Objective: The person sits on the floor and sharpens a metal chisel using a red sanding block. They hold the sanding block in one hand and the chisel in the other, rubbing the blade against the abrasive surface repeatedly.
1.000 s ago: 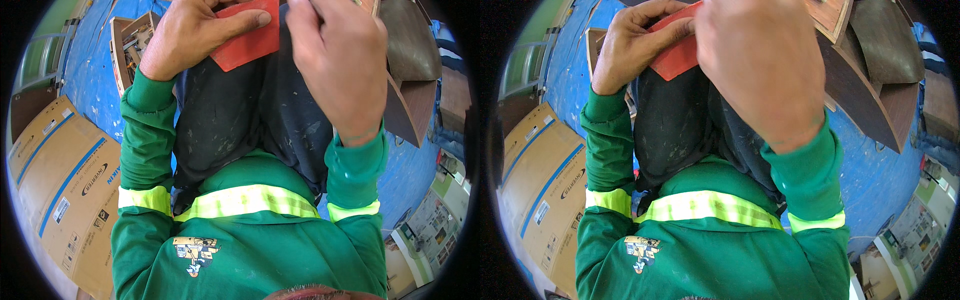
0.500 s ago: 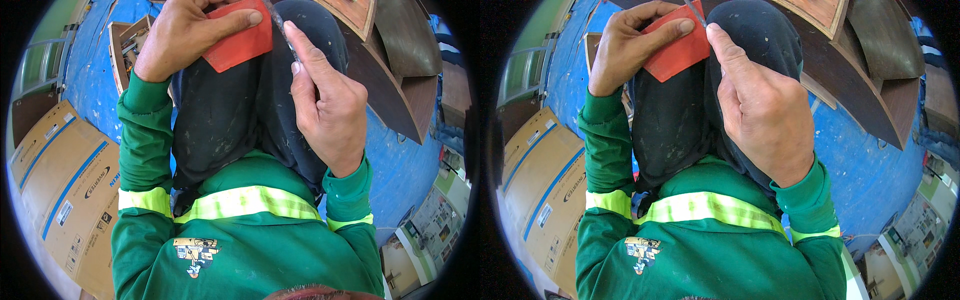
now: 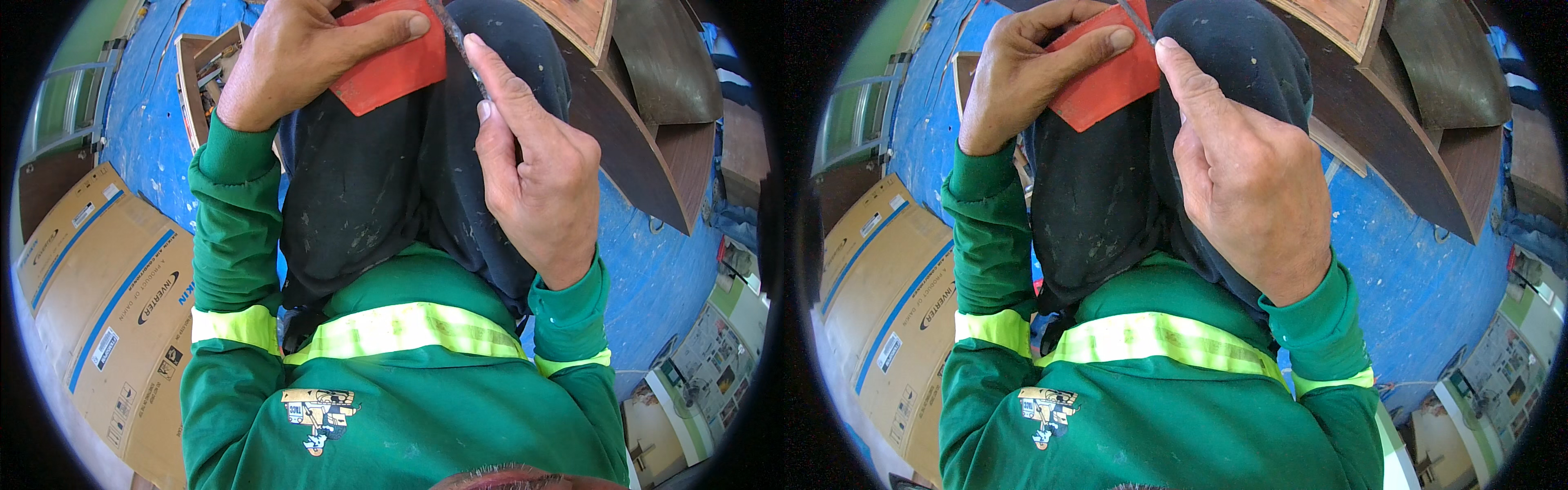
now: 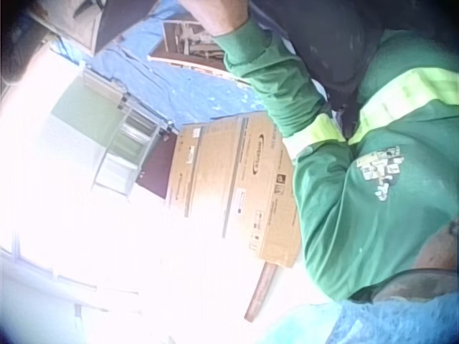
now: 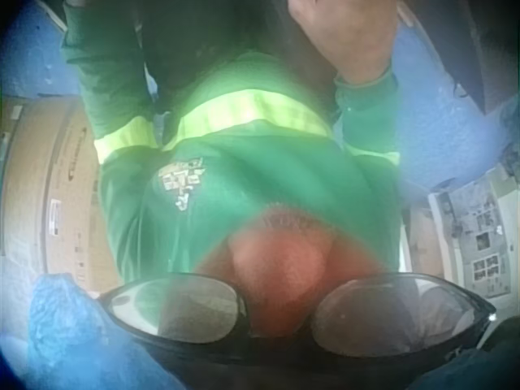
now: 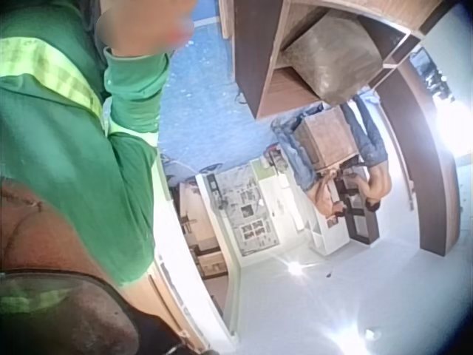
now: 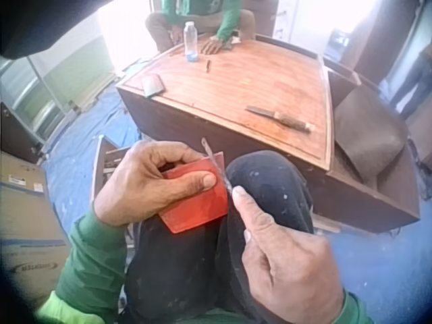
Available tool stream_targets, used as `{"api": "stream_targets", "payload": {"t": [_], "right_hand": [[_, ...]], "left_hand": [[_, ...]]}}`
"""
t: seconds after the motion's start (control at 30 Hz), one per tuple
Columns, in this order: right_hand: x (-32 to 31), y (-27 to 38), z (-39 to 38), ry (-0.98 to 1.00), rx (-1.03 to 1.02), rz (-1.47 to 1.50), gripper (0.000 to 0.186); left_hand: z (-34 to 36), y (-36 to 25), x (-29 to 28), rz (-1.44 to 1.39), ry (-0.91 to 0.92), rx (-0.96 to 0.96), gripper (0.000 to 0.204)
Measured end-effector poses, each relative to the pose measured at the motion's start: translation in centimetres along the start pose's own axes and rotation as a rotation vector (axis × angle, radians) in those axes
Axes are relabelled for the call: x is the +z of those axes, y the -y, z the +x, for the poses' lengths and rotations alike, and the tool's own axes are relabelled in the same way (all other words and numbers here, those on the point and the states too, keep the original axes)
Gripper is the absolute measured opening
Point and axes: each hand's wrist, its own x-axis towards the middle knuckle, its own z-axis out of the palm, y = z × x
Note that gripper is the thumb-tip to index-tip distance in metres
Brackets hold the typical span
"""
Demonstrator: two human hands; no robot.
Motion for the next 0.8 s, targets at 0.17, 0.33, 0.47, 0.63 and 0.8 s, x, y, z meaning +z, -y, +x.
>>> {"api": "stream_targets", "payload": {"t": [0.17, 0.33, 0.47, 0.63, 0.8], "right_hand": [[0.2, 0.6, 0.4, -0.011, -0.009, -0.036, 0.053], [0.0, 1.8, 5.2, 0.098, 0.013, -0.119, 0.043], [-0.2, 2.5, 8.6, 0.106, -0.030, -0.210, 0.034], [0.5, 0.0, 8.8, -0.250, -0.416, -0.122, 0.034], [-0.4, 0.0, 4.2, -0.163, -0.091, 0.019, 0.036]], "left_hand": [[0.3, 1.6, 0.2, 0.012, -0.015, 0.075, 0.019], [0.1, 2.7, 0.4, -0.050, -0.033, 0.060, 0.018], [0.1, 2.9, 0.3, -0.101, -0.033, 0.018, 0.017], [-0.3, 0.7, 0.3, 0.024, -0.039, -0.033, 0.019], [-0.3, 0.3, 0.5, -0.017, -0.029, -0.013, 0.020]]}}
